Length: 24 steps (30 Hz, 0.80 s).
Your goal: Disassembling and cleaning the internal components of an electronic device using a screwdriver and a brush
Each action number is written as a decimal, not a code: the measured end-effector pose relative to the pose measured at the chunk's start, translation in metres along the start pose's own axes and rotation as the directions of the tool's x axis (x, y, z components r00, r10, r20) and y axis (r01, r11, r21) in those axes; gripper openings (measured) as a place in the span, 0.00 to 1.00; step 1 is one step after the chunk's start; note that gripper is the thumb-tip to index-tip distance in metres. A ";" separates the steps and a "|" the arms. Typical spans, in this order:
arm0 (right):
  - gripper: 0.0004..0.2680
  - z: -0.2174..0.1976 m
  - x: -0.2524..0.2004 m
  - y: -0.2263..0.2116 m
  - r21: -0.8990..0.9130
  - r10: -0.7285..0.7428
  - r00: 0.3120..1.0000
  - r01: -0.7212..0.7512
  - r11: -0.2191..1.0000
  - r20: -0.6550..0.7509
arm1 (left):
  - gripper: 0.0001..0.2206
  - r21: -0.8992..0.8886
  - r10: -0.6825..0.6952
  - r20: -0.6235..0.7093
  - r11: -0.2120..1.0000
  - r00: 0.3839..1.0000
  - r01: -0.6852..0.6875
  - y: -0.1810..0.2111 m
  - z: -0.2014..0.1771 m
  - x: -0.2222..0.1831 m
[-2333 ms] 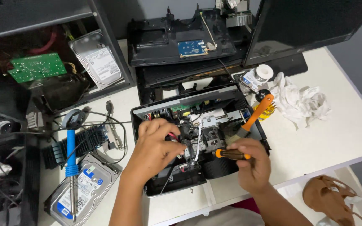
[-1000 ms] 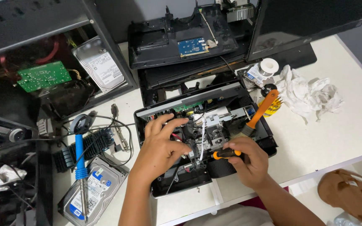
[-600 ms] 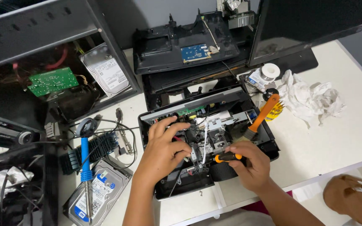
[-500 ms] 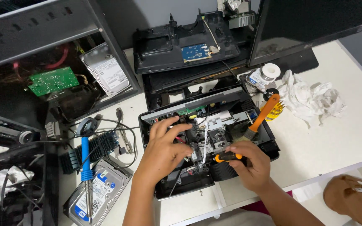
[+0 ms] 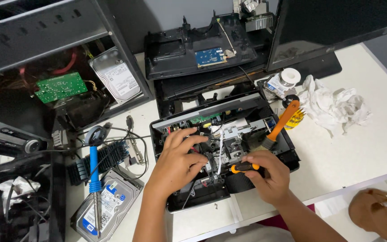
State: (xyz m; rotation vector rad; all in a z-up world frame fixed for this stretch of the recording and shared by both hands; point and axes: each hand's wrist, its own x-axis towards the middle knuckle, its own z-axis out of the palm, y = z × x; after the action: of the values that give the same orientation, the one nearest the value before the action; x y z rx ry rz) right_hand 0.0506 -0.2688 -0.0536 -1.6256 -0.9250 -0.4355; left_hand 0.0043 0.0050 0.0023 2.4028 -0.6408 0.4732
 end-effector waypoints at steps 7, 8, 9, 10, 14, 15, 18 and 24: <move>0.08 0.000 0.002 -0.002 -0.005 0.000 1.000 0.000 1.000 0.000 | 0.05 0.015 -0.007 0.012 1.000 1.000 0.007 -0.001 0.001 0.000; 0.08 0.000 0.003 -0.002 -0.005 0.000 1.000 0.000 1.000 0.000 | 0.05 0.016 -0.007 0.011 1.000 1.000 0.007 0.000 0.001 0.000; 0.08 0.001 0.003 -0.002 -0.012 -0.008 1.000 0.008 1.000 0.000 | 0.05 0.012 -0.012 0.024 1.000 1.000 0.011 0.000 0.001 0.000; 0.08 0.001 0.003 -0.002 -0.019 -0.015 1.000 0.015 1.000 -0.001 | 0.05 0.009 -0.017 0.036 1.000 0.999 0.016 0.000 0.001 0.000; 0.08 0.001 0.003 -0.002 -0.051 -0.030 1.000 0.031 0.998 0.007 | 0.05 0.003 -0.040 0.048 0.999 0.998 0.040 0.002 0.000 0.000; 0.08 0.001 0.003 -0.002 -0.036 -0.026 1.000 0.026 0.999 0.009 | 0.05 0.002 -0.050 0.055 0.999 0.997 0.050 0.002 0.000 -0.001; 0.08 0.000 0.004 -0.003 -0.018 -0.016 1.000 0.016 1.000 0.012 | 0.05 -0.007 -0.063 0.061 0.998 0.996 0.063 0.002 0.001 -0.001; 0.08 0.000 0.006 -0.004 -0.020 -0.012 1.000 0.013 1.000 0.019 | 0.06 0.062 -0.054 0.068 0.997 0.996 0.050 0.011 -0.002 0.005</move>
State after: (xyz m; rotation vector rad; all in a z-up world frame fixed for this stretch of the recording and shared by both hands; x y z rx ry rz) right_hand 0.0507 -0.2668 -0.0467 -1.6458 -0.9480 -0.4402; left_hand 0.0021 -0.0030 0.0110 2.4959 -0.6010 0.3932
